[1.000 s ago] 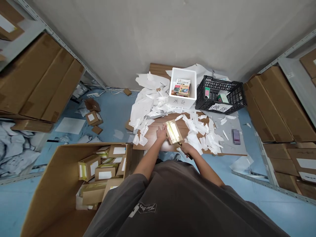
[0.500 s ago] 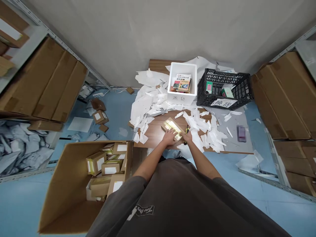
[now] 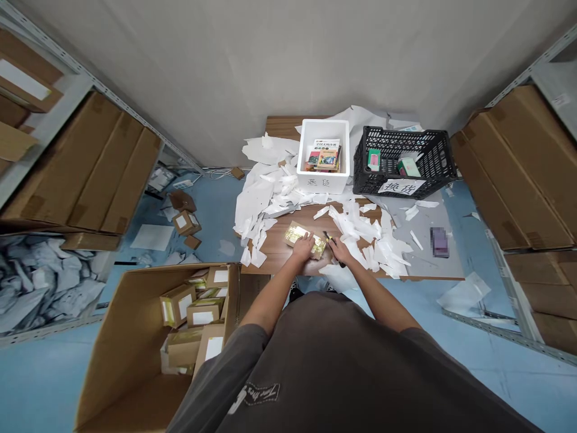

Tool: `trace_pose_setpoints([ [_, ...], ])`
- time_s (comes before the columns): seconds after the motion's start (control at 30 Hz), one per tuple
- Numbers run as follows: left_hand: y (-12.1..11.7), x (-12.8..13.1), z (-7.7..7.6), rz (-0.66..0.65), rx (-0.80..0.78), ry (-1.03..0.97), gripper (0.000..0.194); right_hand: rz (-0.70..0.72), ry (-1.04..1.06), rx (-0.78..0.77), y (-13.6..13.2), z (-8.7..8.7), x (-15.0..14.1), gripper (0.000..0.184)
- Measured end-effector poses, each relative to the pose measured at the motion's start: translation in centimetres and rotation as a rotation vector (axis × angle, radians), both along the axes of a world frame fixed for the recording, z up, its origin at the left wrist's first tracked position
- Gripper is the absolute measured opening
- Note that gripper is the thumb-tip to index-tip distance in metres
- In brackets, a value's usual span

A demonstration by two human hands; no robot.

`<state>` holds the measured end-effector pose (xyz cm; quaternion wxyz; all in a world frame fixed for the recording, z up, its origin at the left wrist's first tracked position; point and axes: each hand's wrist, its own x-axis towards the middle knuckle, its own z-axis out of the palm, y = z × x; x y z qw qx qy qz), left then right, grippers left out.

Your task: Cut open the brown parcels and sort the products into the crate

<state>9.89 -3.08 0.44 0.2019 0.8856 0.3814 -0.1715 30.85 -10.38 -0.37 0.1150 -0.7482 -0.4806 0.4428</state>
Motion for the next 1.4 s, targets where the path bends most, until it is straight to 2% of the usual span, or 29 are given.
trace_pose_setpoints([
  [0.07, 0.0, 0.1, 0.3, 0.024, -0.024, 0.005, 0.084, 0.137, 0.069, -0.099, -1.6, 0.5, 0.7, 0.029],
  [0.17, 0.1, 0.4, 0.6, 0.069, -0.058, 0.006, 0.094, 0.207, 0.133, -0.15, -2.6, 1.1, 1.3, 0.027],
  [0.3, 0.3, 0.8, 0.5, 0.106, -0.062, 0.03, 0.103, 0.281, 0.127, -0.174, -1.1, 1.9, 1.9, 0.024],
  [0.4, 0.3, 0.9, 0.4, 0.112, -0.064, 0.044, 0.099, 0.355, 0.12, -0.205, 0.3, 2.2, 2.4, 0.025],
  [0.5, 0.2, 0.9, 0.5, 0.102, -0.062, 0.039, 0.095, 0.384, 0.14, -0.192, 0.9, 2.3, 2.8, 0.028],
  [0.63, 0.2, 0.9, 1.2, 0.086, -0.059, 0.032, 0.096, 0.428, 0.202, -0.306, 1.2, 2.7, 3.2, 0.028],
  [0.73, 0.2, 1.1, 2.0, 0.078, -0.075, 0.048, 0.092, 0.406, 0.219, -0.328, 1.6, 3.1, 3.1, 0.03],
  [0.93, 0.2, 1.5, 3.1, 0.027, -0.077, 0.087, 0.085, 0.432, 0.319, -0.436, 2.3, 2.7, 3.5, 0.028],
  [1.2, 1.0, 1.0, 2.7, -0.088, -0.089, 0.086, 0.077, 0.456, 0.342, -0.46, 2.6, 2.8, 3.1, 0.033],
  [1.4, 1.4, 0.9, 2.1, -0.131, -0.108, 0.09, 0.091, 0.518, 0.36, -0.5, 3.2, 3.1, 3.5, 0.035],
])
